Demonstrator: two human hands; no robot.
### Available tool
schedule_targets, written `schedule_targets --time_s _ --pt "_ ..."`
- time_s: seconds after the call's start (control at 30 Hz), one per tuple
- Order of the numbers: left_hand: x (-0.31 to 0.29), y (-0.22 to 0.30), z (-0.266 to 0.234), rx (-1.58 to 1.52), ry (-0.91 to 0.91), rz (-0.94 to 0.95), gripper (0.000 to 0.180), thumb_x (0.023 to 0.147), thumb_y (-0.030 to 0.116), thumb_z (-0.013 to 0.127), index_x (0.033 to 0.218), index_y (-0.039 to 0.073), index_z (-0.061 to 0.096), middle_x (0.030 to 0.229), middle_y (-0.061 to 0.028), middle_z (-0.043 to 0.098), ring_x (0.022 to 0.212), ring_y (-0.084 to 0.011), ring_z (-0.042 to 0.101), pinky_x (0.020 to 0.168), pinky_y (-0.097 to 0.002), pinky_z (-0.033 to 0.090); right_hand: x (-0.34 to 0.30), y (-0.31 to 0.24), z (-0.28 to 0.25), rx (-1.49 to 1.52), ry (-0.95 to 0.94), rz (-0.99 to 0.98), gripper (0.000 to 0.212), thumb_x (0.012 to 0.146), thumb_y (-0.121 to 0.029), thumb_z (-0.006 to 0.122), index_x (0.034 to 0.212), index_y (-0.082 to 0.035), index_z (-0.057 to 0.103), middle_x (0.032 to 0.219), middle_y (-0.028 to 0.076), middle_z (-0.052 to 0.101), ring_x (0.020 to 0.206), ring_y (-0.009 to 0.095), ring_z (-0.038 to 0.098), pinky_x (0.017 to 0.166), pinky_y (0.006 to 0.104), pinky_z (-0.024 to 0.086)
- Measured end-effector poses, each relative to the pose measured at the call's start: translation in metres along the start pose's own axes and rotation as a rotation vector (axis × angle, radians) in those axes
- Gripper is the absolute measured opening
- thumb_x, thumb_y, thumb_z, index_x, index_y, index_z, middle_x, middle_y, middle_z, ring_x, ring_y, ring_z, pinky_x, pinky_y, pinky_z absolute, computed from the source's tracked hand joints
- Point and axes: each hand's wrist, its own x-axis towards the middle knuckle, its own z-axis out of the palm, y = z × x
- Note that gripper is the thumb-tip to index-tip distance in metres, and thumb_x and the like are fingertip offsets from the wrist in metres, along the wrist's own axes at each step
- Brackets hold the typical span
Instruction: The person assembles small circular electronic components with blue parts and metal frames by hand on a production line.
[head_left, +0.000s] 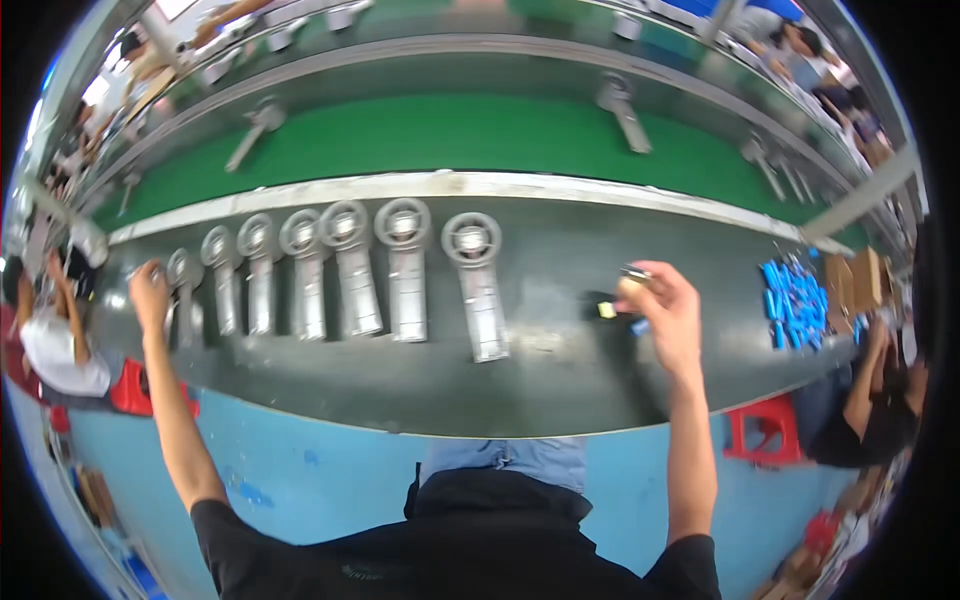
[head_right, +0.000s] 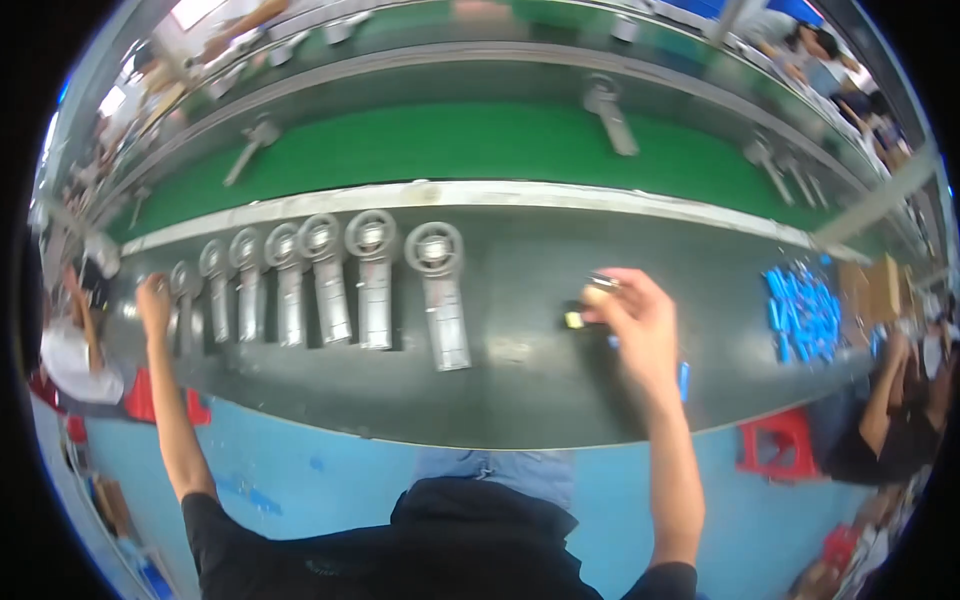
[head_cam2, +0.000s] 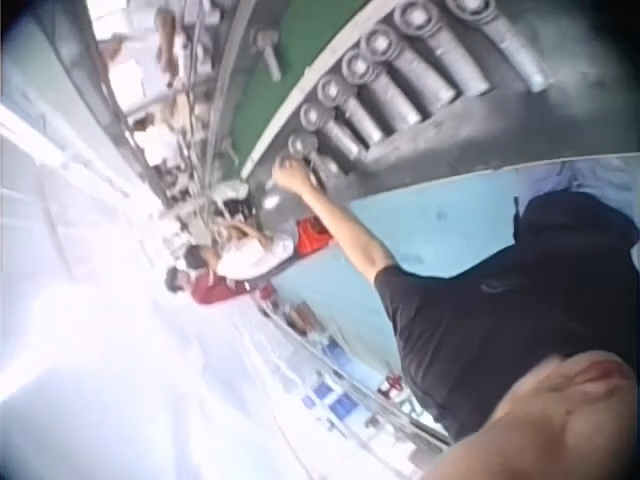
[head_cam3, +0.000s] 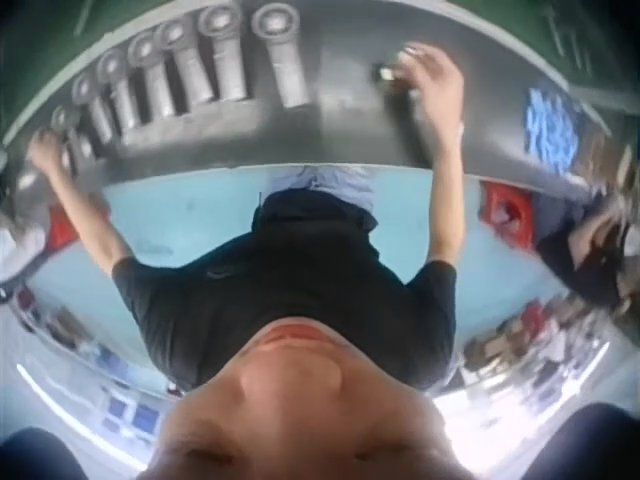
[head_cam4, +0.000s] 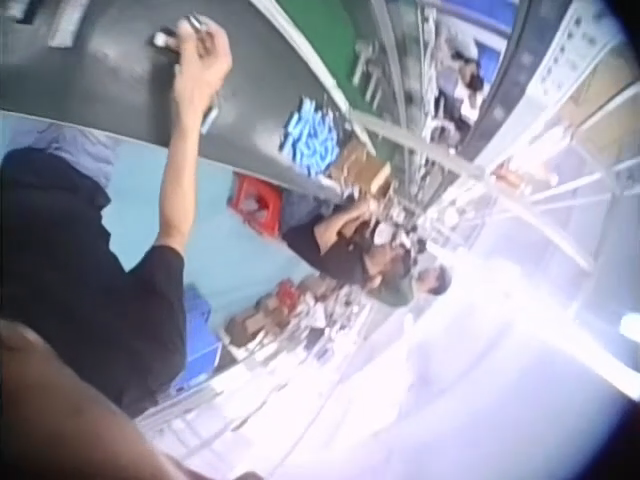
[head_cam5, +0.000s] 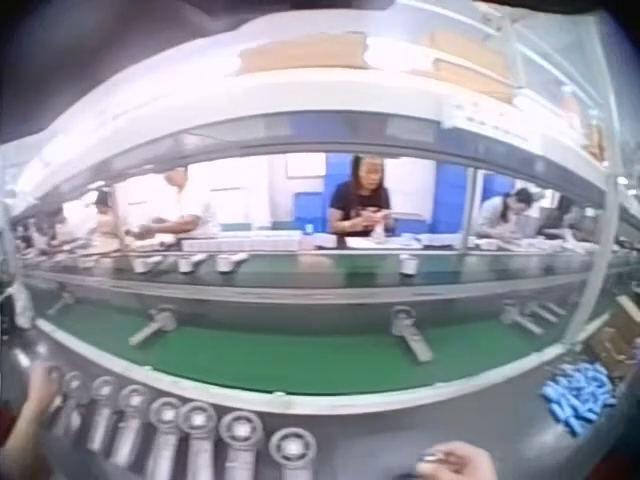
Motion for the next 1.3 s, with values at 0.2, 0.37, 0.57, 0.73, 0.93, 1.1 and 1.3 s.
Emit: schedule_targets --time_s 0.2,0.37,0.57,0.73,0.93,1.1,1.3 --pt "-0.032 0.273 -0.089 -0.739 0.290 0.007 0.020 0.094 0.012 0.063 0.109 -0.001 0.069 0.093 -0.0089 0.067 0.086 -0.0199 0.062 0.080 -0.0304 0.048 0.000 -0.018 -0.003 0.069 -0.178 0.221 0.021 0.091 -0.008 0.066 0.110 0.001 0.062 0.091 0.010 0.072 0.077 0.014 0.068 0.067 0.0249 0.054" --pt "-0.108 0.522 -0.121 -1.119 -0.336 0.438 0.015 0.091 0.011 0.062 0.097 -0.001 0.068 0.097 -0.0169 0.069 0.092 -0.0294 0.067 0.084 -0.0349 0.051 0.009 -0.018 -0.009 0.110 -0.207 0.158 0.023 0.090 -0.007 0.068 0.109 0.005 0.062 0.092 0.012 0.073 0.082 0.014 0.069 0.074 0.0251 0.055" --pt "-0.028 0.680 0.004 -1.101 -0.674 0.101 0.062 0.089 0.047 0.065 0.115 -0.008 0.061 0.098 -0.0210 0.068 0.089 -0.0277 0.067 0.080 -0.0368 0.052 0.025 -0.012 -0.020 0.090 -0.162 -0.014 0.015 0.092 -0.008 0.067 0.104 0.000 0.063 0.091 0.010 0.071 0.084 0.015 0.069 0.080 0.0289 0.055" --pt "-0.012 0.760 0.057 -1.342 -0.972 -0.258 0.065 0.084 0.046 0.073 0.119 -0.007 0.059 0.087 -0.0133 0.069 0.068 -0.0177 0.068 0.060 -0.0312 0.056 0.030 -0.005 -0.049 0.267 -0.061 -0.095 0.014 0.096 -0.010 0.061 0.108 -0.003 0.057 0.074 0.001 0.056 0.064 0.010 0.059 0.063 0.0258 0.051" --pt "-0.057 0.761 0.063 -1.305 -0.665 -0.206 0.026 0.088 0.016 0.065 0.104 -0.004 0.062 0.073 -0.0059 0.064 0.051 -0.0124 0.057 0.045 -0.0258 0.042 0.026 0.016 -0.077 -0.141 0.102 -0.465 0.026 0.088 -0.006 0.067 0.111 -0.002 0.055 0.083 -0.001 0.056 0.058 0.004 0.045 0.049 0.0209 0.033" --pt "-0.129 0.744 -0.019 -1.508 -0.846 -0.404 0.017 0.094 0.008 0.059 0.107 -0.004 0.058 0.069 -0.0051 0.060 0.053 -0.0116 0.057 0.050 -0.0272 0.044 0.017 0.004 -0.110 0.623 -0.044 -0.212 0.038 0.077 -0.004 0.077 0.099 -0.003 0.046 0.075 0.002 0.043 0.055 0.005 0.039 0.046 0.0214 0.029" --pt "-0.143 0.710 -0.006 -1.571 -0.713 -0.337 0.018 0.099 0.010 0.051 0.108 -0.005 0.055 0.079 -0.0095 0.064 0.056 -0.0134 0.058 0.052 -0.0274 0.047 -0.115 0.003 -0.142 0.392 -0.531 -0.281 0.027 0.078 -0.024 0.082 0.080 -0.007 0.060 0.061 0.000 0.056 0.045 0.013 0.044 0.041 0.0251 0.031"
